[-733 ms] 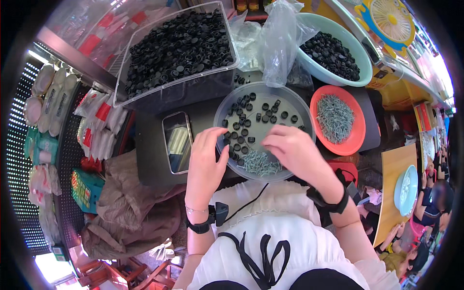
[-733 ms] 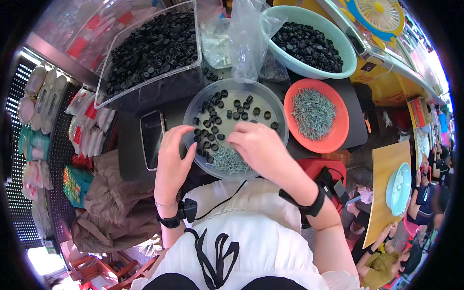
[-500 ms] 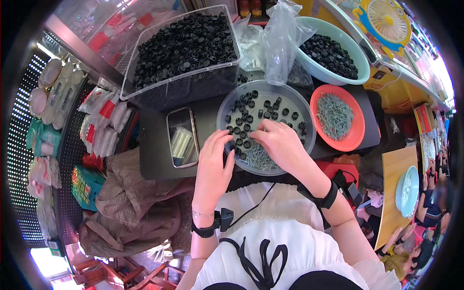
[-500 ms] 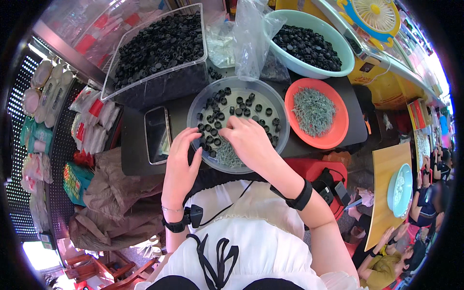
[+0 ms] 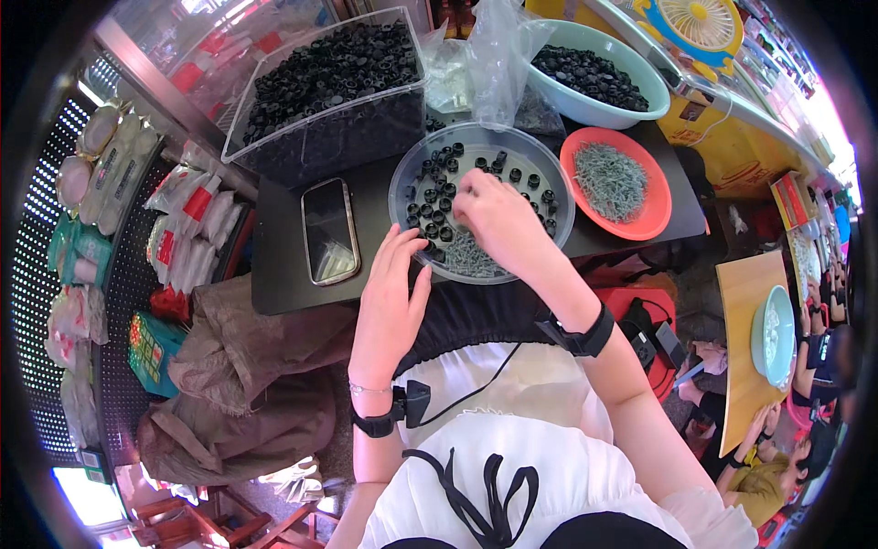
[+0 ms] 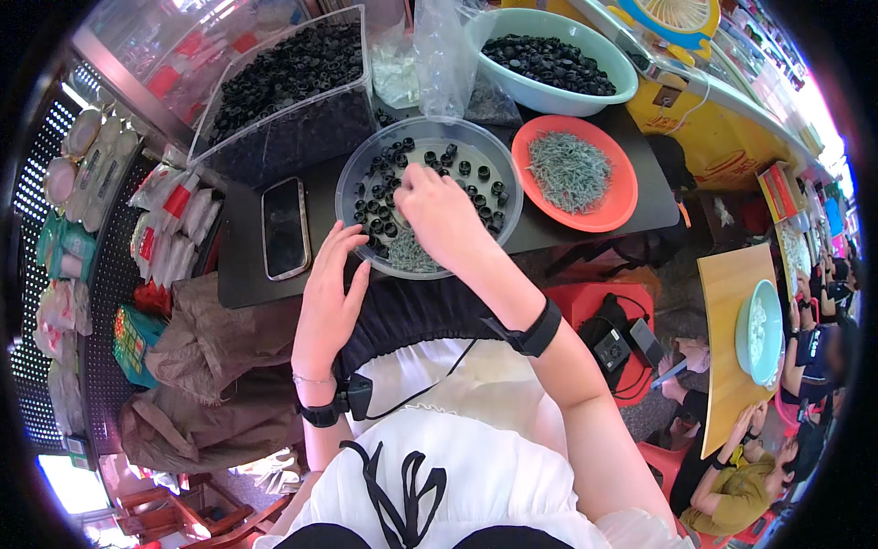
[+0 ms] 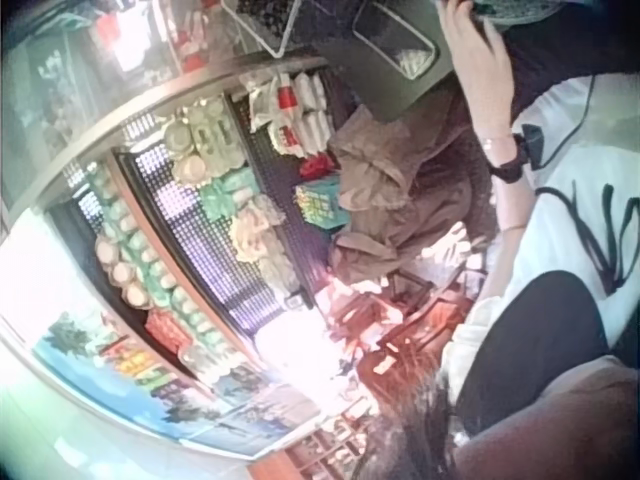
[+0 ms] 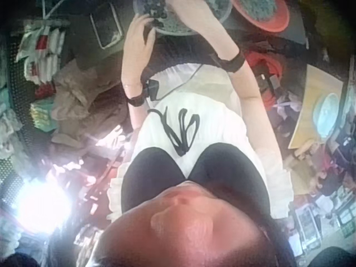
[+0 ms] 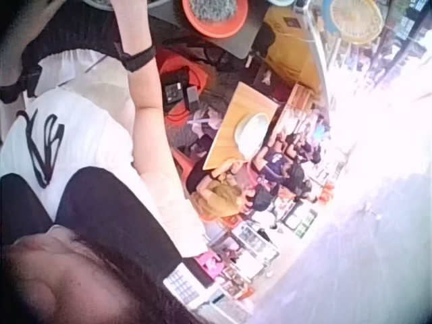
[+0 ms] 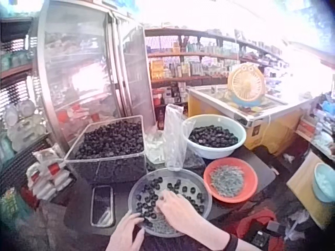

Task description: Assembling small black plastic components by inserting pins by hand.

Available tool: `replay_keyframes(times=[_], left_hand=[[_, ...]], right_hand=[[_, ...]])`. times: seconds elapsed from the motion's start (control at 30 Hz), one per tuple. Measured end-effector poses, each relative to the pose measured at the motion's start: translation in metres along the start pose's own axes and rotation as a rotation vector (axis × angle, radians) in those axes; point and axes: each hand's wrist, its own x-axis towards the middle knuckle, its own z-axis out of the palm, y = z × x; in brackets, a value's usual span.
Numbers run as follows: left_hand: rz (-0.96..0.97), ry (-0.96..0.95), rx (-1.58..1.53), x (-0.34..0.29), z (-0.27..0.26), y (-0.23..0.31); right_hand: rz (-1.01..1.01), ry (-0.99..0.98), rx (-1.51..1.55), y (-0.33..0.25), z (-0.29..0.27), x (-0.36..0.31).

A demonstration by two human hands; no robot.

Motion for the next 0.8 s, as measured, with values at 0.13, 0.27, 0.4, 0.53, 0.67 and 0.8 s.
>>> replay_keyframes(times=[0.13,0.27,0.4,0.53,0.67,0.8], left_hand=[[-0.015,-0.026,-0.003,0.001,-0.01,-0.002],[-0.038,-0.001,-0.023,0.005,-0.008,-0.001],[-0.07,0.025,-0.028,0.007,-0.007,0.0],[-0.083,0.003,-0.052,0.009,-0.008,-0.002],[-0.162,0.03,-0.131,0.016,-0.01,-0.001],[-0.138,0.07,-0.048,0.023,-0.012,0.002]], right_hand=[[0.257,0.047,0.304,0.006,-0.059,-0.003],[0.386,0.147,0.366,0.014,-0.113,-0.025],[0.461,0.259,0.322,0.016,-0.125,-0.049],[0.481,0.329,0.429,0.027,-0.103,-0.068],[0.43,0.32,0.456,0.034,-0.087,-0.07],[0.396,0.148,0.392,0.033,-0.091,-0.059]])
